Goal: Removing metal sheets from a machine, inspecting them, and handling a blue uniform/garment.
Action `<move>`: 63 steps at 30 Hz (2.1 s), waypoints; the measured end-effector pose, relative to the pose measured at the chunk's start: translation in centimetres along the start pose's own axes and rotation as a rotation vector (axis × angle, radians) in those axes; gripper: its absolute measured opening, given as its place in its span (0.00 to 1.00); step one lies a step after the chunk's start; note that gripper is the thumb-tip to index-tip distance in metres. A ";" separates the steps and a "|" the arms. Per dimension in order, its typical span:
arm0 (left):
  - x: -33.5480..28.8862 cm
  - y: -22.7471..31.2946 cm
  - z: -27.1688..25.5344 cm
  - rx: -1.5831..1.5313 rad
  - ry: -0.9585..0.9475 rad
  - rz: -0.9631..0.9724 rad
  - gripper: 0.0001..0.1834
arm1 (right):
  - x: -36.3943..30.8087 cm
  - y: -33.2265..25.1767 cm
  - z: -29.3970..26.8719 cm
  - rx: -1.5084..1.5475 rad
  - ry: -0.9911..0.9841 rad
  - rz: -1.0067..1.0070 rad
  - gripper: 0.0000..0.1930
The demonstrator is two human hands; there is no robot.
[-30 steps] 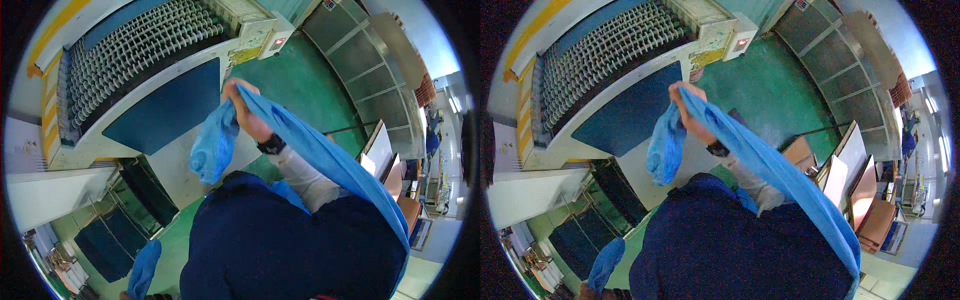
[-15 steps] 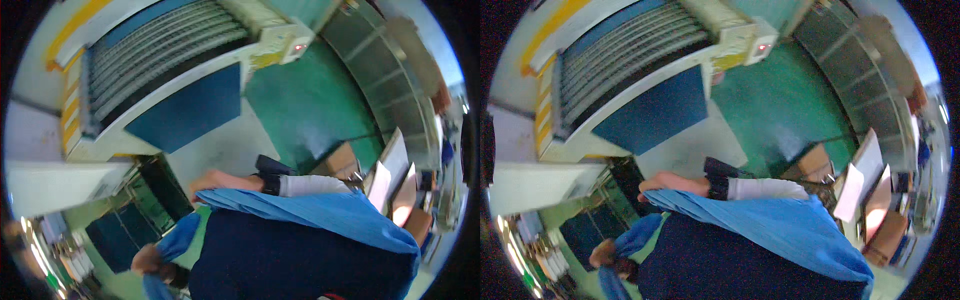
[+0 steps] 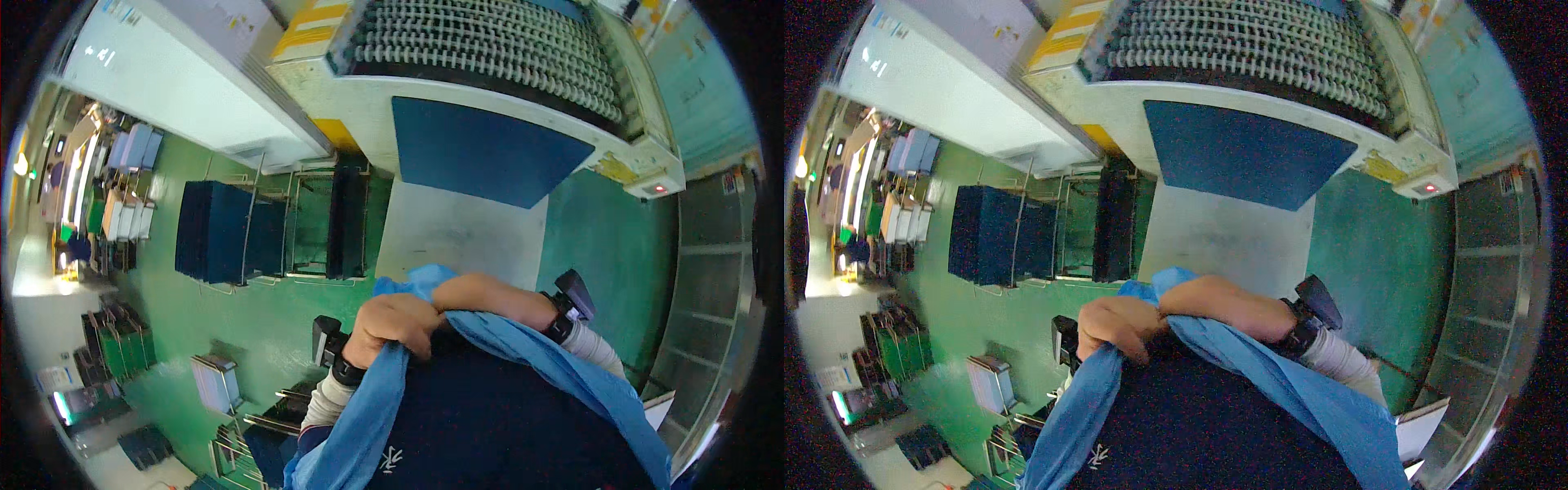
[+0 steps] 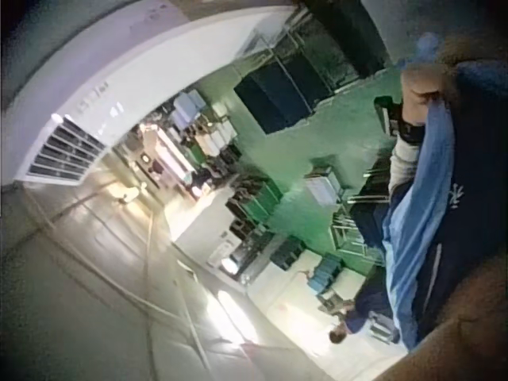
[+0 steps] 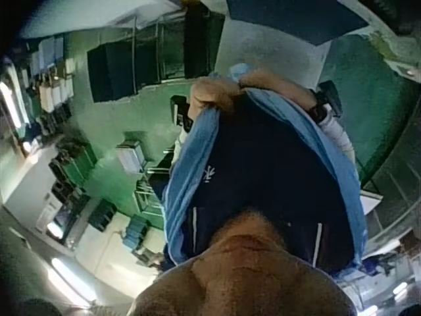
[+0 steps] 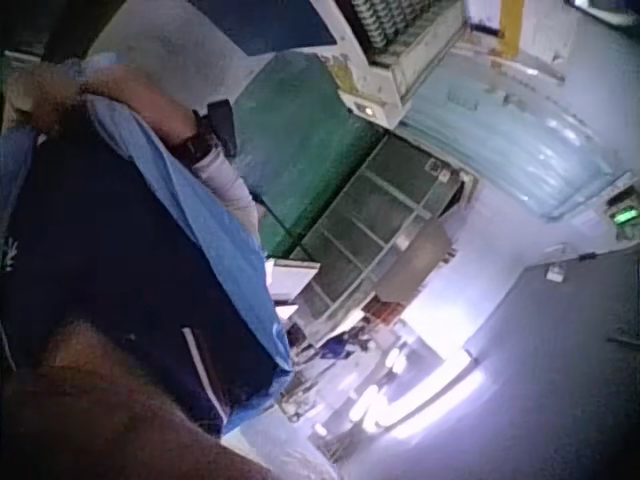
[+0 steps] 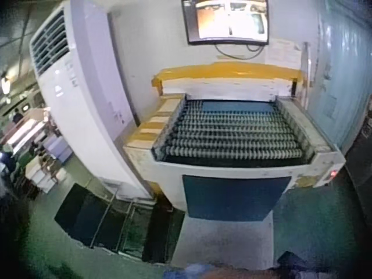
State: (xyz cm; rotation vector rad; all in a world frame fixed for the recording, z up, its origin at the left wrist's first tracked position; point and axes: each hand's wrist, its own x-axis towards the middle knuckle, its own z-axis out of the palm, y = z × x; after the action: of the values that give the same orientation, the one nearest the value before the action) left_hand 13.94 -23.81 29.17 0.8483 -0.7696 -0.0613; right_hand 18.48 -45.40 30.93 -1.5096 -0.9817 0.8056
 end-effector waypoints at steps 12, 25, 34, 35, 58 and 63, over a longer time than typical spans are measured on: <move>2.6 2.8 1.0 0.221 -0.249 -0.017 0.27 | 1.0 0.3 3.9 0.165 0.257 0.122 0.09; 0.4 9.8 1.9 0.691 -0.110 -0.298 0.20 | 1.2 1.6 1.1 0.084 0.170 0.176 0.10; -3.9 15.9 1.5 0.718 0.356 0.087 0.17 | -12.2 0.0 -5.3 -0.118 0.902 -0.115 0.29; -5.7 17.4 1.1 0.829 0.347 0.183 0.20 | -15.6 -1.6 -7.9 -0.074 0.718 -0.298 0.32; 2.4 6.9 3.0 0.653 0.078 -0.177 0.12 | 3.5 4.4 2.4 -0.101 -0.128 0.195 0.20; 4.1 6.1 4.3 0.557 -0.265 -0.290 0.15 | 4.5 3.5 3.2 0.000 -0.110 0.199 0.20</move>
State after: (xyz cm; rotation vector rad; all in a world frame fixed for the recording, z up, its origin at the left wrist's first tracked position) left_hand 12.77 -23.91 37.60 1.5015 -0.9227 -0.2276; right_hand 18.06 -40.13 27.02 -1.5933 -0.9205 1.0391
